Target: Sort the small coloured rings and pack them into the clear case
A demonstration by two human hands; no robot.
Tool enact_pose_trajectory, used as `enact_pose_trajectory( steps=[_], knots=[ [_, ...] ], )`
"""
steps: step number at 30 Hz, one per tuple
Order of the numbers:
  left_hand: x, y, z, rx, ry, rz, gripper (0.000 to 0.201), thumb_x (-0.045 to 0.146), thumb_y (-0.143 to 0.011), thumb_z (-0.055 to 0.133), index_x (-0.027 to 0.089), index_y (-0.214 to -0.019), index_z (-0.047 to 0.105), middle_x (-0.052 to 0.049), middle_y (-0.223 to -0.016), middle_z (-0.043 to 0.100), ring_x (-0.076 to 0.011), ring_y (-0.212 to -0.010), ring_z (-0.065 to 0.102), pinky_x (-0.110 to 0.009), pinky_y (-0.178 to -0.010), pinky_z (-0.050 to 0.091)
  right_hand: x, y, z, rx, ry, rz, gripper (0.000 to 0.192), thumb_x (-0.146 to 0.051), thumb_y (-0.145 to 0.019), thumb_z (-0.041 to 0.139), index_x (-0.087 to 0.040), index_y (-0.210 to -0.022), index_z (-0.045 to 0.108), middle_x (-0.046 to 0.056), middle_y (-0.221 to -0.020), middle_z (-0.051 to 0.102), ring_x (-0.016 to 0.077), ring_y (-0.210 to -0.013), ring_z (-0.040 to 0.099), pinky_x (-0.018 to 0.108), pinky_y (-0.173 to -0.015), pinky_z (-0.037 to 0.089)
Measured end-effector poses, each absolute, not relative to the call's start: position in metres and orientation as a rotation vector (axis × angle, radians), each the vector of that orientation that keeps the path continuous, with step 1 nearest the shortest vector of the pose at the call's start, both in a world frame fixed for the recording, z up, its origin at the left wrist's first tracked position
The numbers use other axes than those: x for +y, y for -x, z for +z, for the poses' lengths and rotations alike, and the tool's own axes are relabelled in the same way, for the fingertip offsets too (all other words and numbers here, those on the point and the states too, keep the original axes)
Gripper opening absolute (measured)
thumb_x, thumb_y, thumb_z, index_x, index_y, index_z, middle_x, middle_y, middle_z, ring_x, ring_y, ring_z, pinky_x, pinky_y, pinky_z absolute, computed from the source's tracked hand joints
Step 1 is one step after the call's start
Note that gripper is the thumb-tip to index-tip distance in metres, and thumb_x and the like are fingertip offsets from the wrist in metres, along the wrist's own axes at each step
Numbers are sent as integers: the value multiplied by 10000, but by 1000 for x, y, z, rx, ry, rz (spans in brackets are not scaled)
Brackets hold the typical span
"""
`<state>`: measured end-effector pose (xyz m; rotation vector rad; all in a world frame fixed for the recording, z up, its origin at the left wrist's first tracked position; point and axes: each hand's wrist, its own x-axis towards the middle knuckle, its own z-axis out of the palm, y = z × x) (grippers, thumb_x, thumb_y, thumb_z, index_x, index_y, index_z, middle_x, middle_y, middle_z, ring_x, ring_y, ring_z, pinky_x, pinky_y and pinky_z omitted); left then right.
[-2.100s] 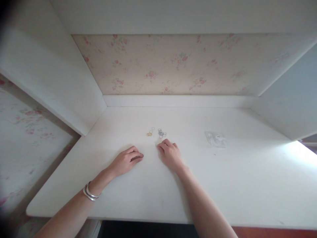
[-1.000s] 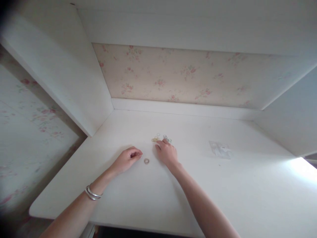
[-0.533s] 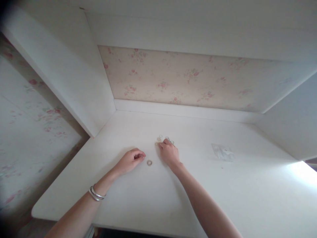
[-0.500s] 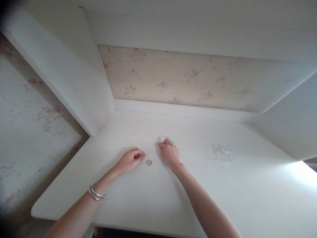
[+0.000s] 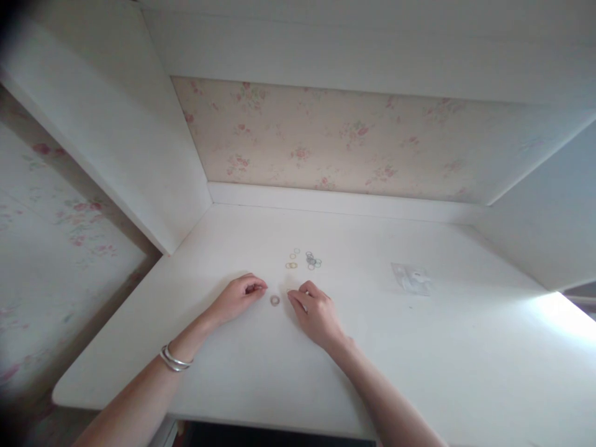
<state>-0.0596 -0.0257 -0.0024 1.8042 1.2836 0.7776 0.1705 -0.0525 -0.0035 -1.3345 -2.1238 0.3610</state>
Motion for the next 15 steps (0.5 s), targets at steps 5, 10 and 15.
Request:
enact_pose_trajectory(
  steps=[5,10,15],
  knots=[
    [-26,59,-5,1305,-1822,780,185,291,-822,532,187,-899,664,-39,-908,622,-148,-824,582,-262,-765,461,-65,-167,-6,-2291,1295,346,273,-302,-932,421,-273,-969,690,33,-829,544,106,-702,522,237,-671,407],
    [-25,57,-5,1327,-1832,772,176,281,-816,535,183,-894,660,-36,-893,622,-146,-809,583,-260,-752,460,-64,-170,-8,-2228,1349,397,260,-293,-926,431,-271,-966,687,27,-837,546,98,-677,513,225,-643,401],
    [-19,54,-3,1361,-1833,751,187,275,-814,533,181,-918,657,-38,-908,629,-146,-818,582,-264,-767,454,-66,-172,-4,-2274,1300,381,263,-292,-925,431,-268,-928,693,25,-821,545,100,-690,504,233,-672,393]
  ],
)
